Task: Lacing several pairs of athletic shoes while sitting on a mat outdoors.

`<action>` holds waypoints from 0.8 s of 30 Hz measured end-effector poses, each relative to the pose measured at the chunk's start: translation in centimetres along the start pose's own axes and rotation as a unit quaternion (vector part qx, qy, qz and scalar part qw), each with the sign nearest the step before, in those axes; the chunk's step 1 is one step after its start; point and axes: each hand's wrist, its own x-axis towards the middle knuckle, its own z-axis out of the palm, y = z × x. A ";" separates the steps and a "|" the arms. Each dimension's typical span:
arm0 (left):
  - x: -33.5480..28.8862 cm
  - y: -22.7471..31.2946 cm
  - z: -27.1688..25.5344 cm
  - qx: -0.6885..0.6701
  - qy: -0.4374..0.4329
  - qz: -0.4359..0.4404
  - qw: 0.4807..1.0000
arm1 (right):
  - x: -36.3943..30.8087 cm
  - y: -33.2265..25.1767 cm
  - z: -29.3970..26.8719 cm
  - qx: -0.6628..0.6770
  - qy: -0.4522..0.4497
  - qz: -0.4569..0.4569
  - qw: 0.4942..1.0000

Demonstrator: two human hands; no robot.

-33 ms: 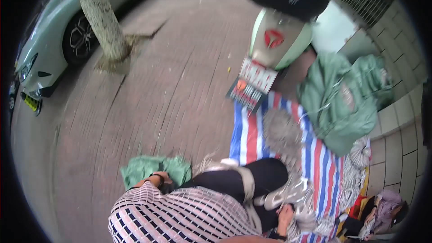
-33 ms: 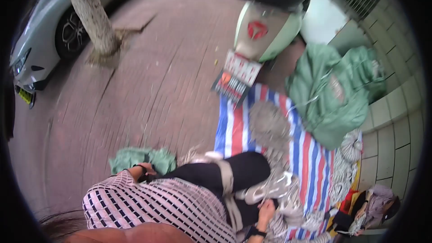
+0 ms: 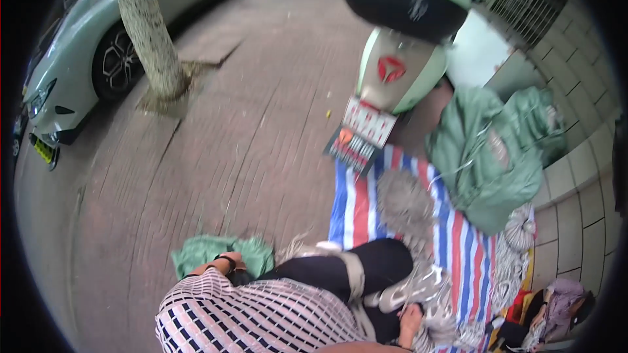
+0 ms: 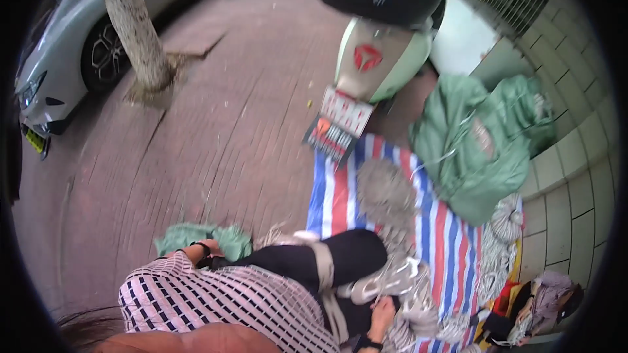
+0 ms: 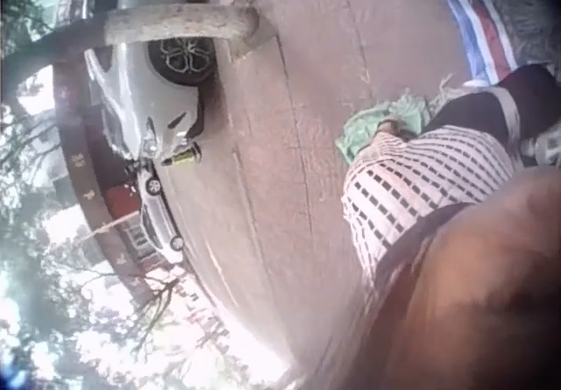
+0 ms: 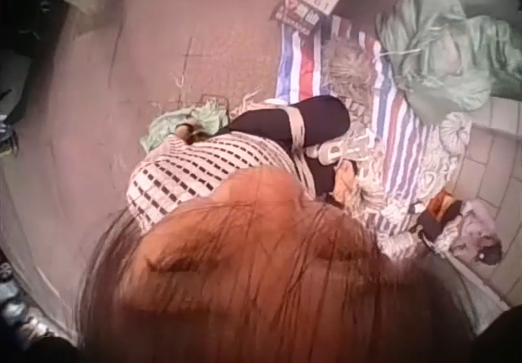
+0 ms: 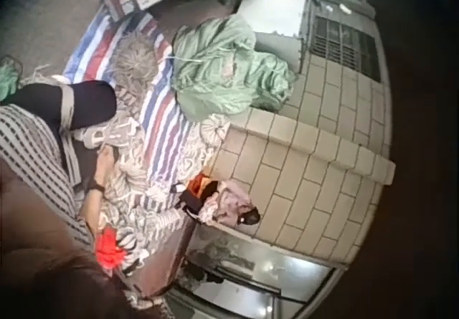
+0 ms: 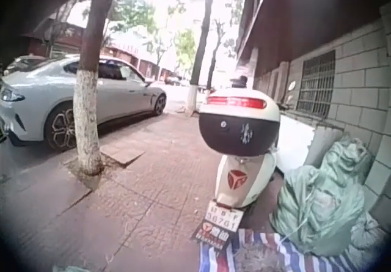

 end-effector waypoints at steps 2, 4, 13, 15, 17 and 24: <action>0.5 5.5 -5.8 0.016 0.066 0.021 0.997 | -1.1 -1.0 -1.4 -0.078 0.023 -0.010 0.997; -0.8 8.8 -10.2 0.014 0.174 0.072 0.982 | -2.1 -4.3 -2.1 -0.144 0.031 -0.013 0.989; -10.7 41.7 -18.2 0.040 0.193 0.608 0.770 | -0.3 -2.1 1.9 -0.156 0.093 -0.063 0.981; -10.8 47.3 -15.4 0.094 0.153 0.696 0.695 | -0.9 -4.0 1.4 -0.144 0.129 -0.062 0.979; -11.6 52.3 -12.5 0.143 0.159 0.743 0.634 | -1.7 -3.3 1.7 -0.123 0.190 -0.047 0.973; -7.2 57.0 -10.6 0.329 0.206 0.642 0.661 | 0.1 -8.2 0.6 -0.107 0.096 -0.116 0.983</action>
